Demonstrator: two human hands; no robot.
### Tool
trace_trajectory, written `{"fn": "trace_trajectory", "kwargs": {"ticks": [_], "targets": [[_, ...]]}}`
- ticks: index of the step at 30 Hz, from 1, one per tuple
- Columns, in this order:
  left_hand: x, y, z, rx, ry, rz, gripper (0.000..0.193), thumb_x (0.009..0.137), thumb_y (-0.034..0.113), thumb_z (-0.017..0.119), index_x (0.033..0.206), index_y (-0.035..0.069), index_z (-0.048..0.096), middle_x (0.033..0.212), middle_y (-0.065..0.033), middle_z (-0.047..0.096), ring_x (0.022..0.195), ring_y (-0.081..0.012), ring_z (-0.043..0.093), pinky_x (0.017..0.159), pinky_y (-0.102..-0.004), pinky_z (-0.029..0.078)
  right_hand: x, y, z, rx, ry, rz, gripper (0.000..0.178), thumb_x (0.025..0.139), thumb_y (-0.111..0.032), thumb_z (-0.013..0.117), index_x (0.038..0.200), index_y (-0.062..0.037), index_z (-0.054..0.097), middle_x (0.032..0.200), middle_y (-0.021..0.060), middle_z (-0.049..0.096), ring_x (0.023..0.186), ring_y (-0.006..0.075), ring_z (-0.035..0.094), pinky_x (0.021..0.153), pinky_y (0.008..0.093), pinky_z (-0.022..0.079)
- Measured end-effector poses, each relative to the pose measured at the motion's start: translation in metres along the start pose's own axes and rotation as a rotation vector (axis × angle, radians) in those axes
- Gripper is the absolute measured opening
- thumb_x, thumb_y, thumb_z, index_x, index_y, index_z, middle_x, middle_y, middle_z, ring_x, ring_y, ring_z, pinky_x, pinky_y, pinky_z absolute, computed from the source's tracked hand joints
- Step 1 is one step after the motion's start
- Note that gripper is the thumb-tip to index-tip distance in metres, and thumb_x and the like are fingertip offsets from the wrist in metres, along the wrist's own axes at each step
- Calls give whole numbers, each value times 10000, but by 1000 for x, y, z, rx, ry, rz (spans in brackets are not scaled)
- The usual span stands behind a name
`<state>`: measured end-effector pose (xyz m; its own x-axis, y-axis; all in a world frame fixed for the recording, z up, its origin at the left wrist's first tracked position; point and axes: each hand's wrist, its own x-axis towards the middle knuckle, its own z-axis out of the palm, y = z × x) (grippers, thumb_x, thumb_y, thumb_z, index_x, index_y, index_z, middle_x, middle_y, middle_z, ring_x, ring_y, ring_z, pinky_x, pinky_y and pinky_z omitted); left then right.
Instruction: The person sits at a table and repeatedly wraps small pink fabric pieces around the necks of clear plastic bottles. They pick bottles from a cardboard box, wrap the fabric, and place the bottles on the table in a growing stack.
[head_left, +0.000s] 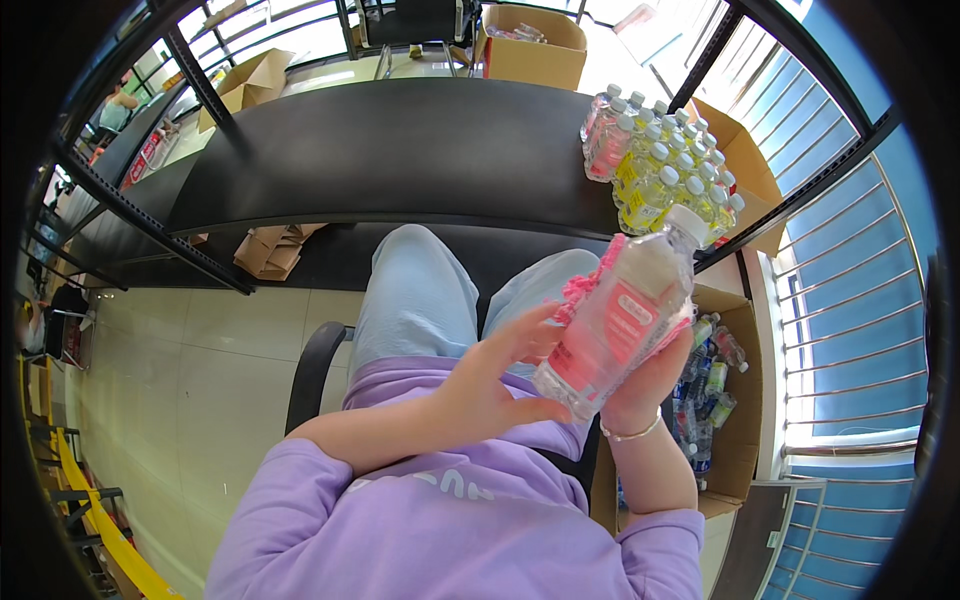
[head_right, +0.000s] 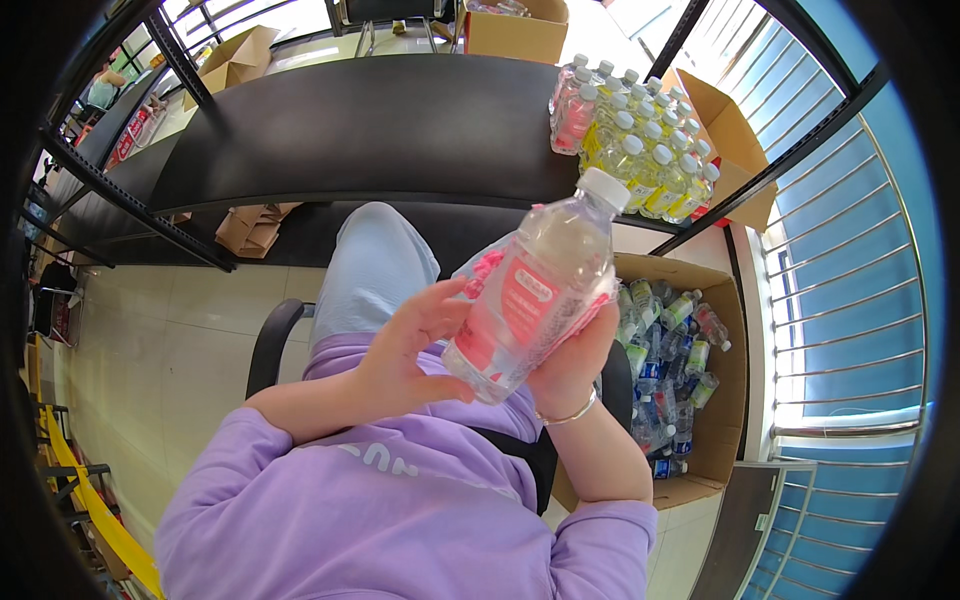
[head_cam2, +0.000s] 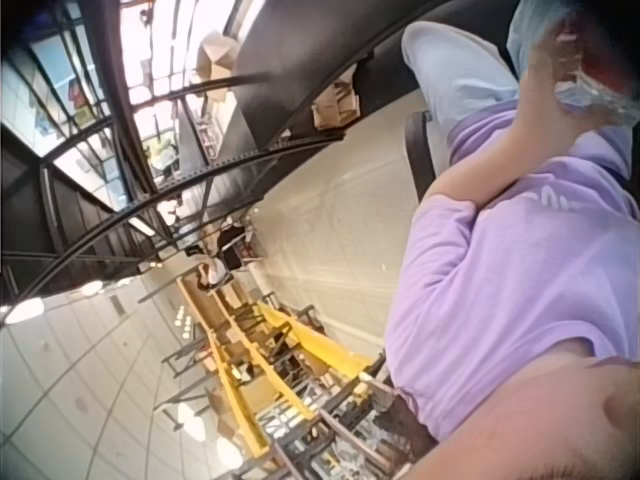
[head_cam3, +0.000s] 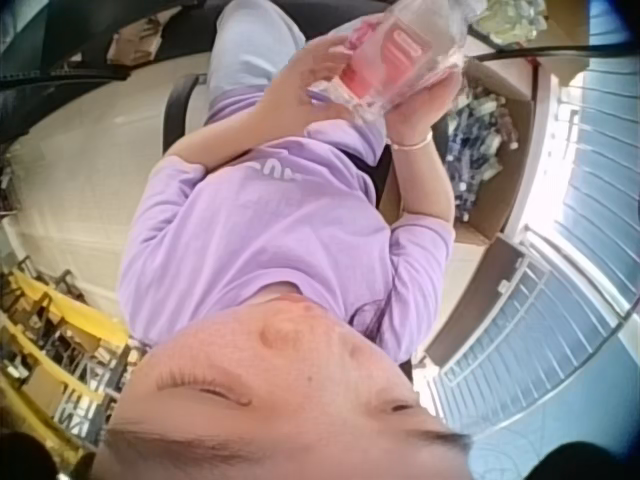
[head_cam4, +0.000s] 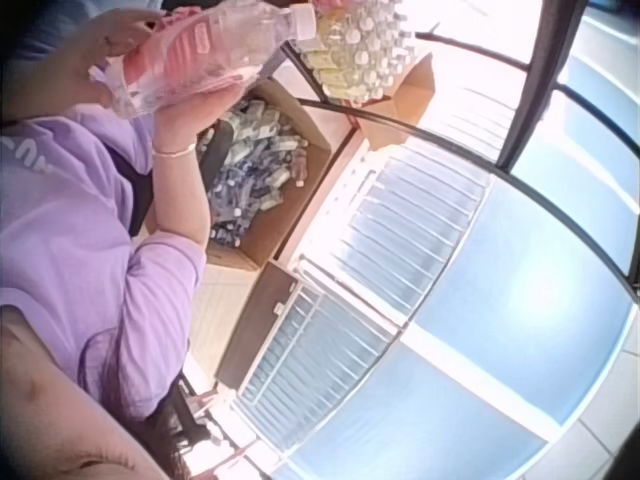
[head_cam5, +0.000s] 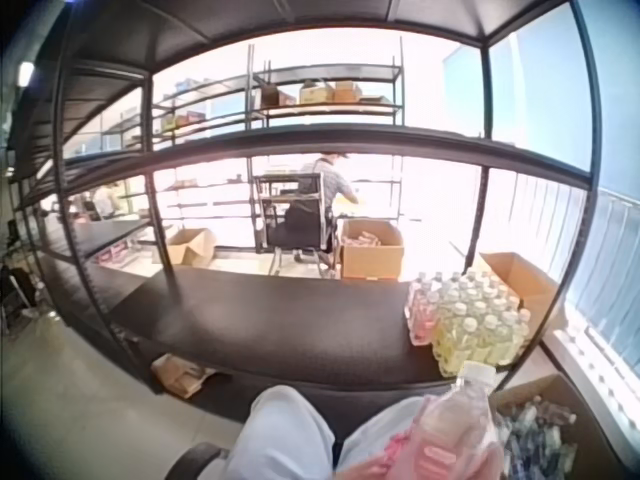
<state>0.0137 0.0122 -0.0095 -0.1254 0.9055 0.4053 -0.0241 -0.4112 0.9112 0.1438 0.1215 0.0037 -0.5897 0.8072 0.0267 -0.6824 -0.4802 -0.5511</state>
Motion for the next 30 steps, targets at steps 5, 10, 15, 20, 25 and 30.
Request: {"fn": "trace_trajectory", "kwargs": {"ticks": [5,10,15,20,25,30], "targets": [[2,0,-2,30,21,-3,989,585,175,822,1341,96,189,1145,-66,476,1029,-161,484,808,-303,414,-3,9,2,-4,-27,101,482,891,-397,274,1180,-54,451,1100,97,557,986,212,554,848,352,453],[1,21,-2,219,45,-84,981,576,232,815,1323,69,201,1050,-75,443,879,-152,440,751,-284,393,-5,11,5,37,3,283,501,902,-418,273,1191,-47,444,1107,109,553,972,224,559,838,358,456],[5,16,-28,116,182,-17,679,742,246,646,1274,28,285,1029,-72,425,877,-135,421,789,-264,365,-7,10,29,252,-81,461,473,911,-394,308,1197,-42,444,1115,119,546,960,236,564,819,373,464],[41,18,-48,-303,272,-274,437,864,270,534,1197,10,424,1059,-76,512,947,-124,500,818,-269,397,-14,14,31,232,-36,634,444,910,-370,337,1192,-46,452,1108,116,548,946,234,570,807,376,472],[55,11,-50,-580,-11,-536,451,870,372,498,1099,-16,518,1083,-163,572,945,-209,589,815,-332,475,-18,18,30,281,9,726,427,904,-351,340,1168,-40,467,1083,122,560,936,236,574,805,377,475],[55,3,-53,-741,-112,-474,370,829,309,562,1005,-17,558,1108,-229,547,997,-280,570,837,-378,466,-17,19,22,306,-71,767,416,882,-311,348,1146,-15,475,1071,141,564,929,243,577,816,369,470]]}}
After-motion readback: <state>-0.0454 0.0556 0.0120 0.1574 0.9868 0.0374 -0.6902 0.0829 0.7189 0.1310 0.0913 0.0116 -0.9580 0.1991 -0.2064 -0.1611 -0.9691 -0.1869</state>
